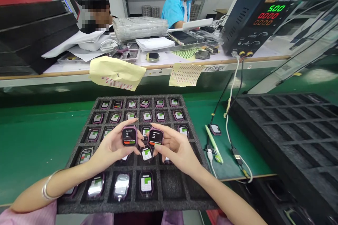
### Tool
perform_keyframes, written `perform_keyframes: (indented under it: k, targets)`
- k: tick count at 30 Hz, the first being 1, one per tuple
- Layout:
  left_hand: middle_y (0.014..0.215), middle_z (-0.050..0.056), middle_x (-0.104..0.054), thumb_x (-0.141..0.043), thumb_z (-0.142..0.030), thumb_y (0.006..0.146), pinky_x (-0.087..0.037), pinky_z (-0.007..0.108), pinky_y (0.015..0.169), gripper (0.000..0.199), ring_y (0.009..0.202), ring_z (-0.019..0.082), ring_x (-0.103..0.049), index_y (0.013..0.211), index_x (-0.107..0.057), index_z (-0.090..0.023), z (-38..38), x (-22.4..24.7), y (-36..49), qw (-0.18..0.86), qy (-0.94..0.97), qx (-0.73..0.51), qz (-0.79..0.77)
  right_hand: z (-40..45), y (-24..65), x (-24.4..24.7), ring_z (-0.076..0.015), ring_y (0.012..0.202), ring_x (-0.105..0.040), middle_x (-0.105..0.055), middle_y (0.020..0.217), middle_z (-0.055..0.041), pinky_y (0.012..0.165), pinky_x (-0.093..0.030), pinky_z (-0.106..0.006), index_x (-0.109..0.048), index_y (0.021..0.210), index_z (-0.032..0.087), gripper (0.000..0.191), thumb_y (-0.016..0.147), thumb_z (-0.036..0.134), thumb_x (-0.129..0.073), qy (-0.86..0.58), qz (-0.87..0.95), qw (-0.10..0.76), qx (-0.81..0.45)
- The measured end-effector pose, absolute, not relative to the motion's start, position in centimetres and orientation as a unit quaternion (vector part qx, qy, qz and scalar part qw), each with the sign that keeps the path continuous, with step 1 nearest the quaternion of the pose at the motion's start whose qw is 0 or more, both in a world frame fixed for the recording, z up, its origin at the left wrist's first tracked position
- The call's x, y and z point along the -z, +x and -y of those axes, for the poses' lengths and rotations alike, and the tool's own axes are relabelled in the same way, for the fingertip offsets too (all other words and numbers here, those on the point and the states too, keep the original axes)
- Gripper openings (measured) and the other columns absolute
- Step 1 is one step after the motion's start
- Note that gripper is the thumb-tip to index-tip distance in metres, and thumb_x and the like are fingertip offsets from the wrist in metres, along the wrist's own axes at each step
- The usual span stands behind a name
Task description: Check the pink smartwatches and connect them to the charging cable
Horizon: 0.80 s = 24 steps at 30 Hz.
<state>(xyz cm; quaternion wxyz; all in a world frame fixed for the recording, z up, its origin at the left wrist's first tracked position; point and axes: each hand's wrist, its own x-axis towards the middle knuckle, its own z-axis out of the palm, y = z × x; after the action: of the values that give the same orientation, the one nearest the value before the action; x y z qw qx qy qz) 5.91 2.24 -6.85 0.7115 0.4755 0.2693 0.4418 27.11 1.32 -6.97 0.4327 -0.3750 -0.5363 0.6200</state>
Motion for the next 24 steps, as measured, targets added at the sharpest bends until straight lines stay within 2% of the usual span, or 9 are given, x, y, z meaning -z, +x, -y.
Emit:
perform_keyframes:
  k: [5, 11, 15, 19, 22, 24]
  targets:
    - [0.094, 0.006, -0.061, -0.062, -0.015, 0.083, -0.057, 0.031, 0.068, 0.053, 0.083, 0.019, -0.062, 0.131, -0.04, -0.021, -2.2, 7.08, 6.03, 0.701, 0.483, -0.438, -0.289, -1.46, 27.3, 7.26, -0.0173, 0.063, -0.065, -0.068, 0.102, -0.0103, 0.045, -0.05, -0.023, -0.058, 0.124, 0.02, 0.04, 0.084, 0.021, -0.064, -0.362, 0.513, 0.452, -0.634]
    - [0.093, 0.008, -0.061, -0.066, -0.018, 0.08, -0.057, 0.033, 0.068, 0.056, 0.083, 0.02, -0.061, 0.131, -0.045, -0.02, -2.16, 6.78, 5.85, 0.702, 0.495, -0.43, -0.278, -1.54, 27.17, 7.42, -0.0135, 0.049, -0.06, -0.069, 0.083, -0.0062, 0.039, -0.046, -0.021, -0.063, 0.113, 0.019, 0.027, 0.089, 0.031, -0.063, -0.422, 0.529, 0.458, -0.576]
    - [0.091, 0.008, -0.06, -0.065, -0.023, 0.082, -0.058, 0.032, 0.063, 0.048, 0.08, 0.02, -0.061, 0.127, -0.047, -0.018, -2.26, 6.84, 5.86, 0.695, 0.495, -0.439, -0.282, -1.55, 27.32, 7.37, -0.0154, 0.052, -0.061, -0.07, 0.087, -0.0081, 0.04, -0.046, -0.022, -0.063, 0.115, 0.019, 0.031, 0.087, 0.031, -0.064, -0.408, 0.526, 0.452, -0.594]
    - [0.084, 0.006, -0.06, -0.06, -0.027, 0.087, -0.057, 0.028, 0.055, 0.04, 0.071, 0.017, -0.061, 0.124, -0.048, -0.017, -2.43, 7.15, 5.96, 0.689, 0.491, -0.433, -0.312, -1.42, 27.49, 7.04, -0.0171, 0.06, -0.065, -0.069, 0.103, -0.0113, 0.045, -0.049, -0.023, -0.059, 0.122, 0.02, 0.041, 0.082, 0.024, -0.067, -0.359, 0.517, 0.436, -0.643]
    - [0.083, 0.006, -0.06, -0.057, -0.025, 0.089, -0.055, 0.026, 0.053, 0.037, 0.069, 0.016, -0.06, 0.123, -0.047, -0.016, -2.55, 7.28, 5.92, 0.686, 0.488, -0.435, -0.32, -1.22, 27.43, 6.77, -0.0185, 0.068, -0.067, -0.066, 0.111, -0.0127, 0.049, -0.051, -0.023, -0.055, 0.127, 0.021, 0.049, 0.08, 0.021, -0.07, -0.345, 0.529, 0.425, -0.648]
    - [0.087, 0.006, -0.06, -0.059, -0.021, 0.086, -0.056, 0.027, 0.057, 0.041, 0.074, 0.017, -0.061, 0.125, -0.046, -0.016, -2.59, 7.28, 5.8, 0.691, 0.482, -0.444, -0.306, -1.12, 27.31, 6.67, -0.0184, 0.069, -0.067, -0.066, 0.111, -0.0128, 0.049, -0.052, -0.024, -0.054, 0.128, 0.02, 0.049, 0.081, 0.021, -0.071, -0.36, 0.537, 0.422, -0.635]
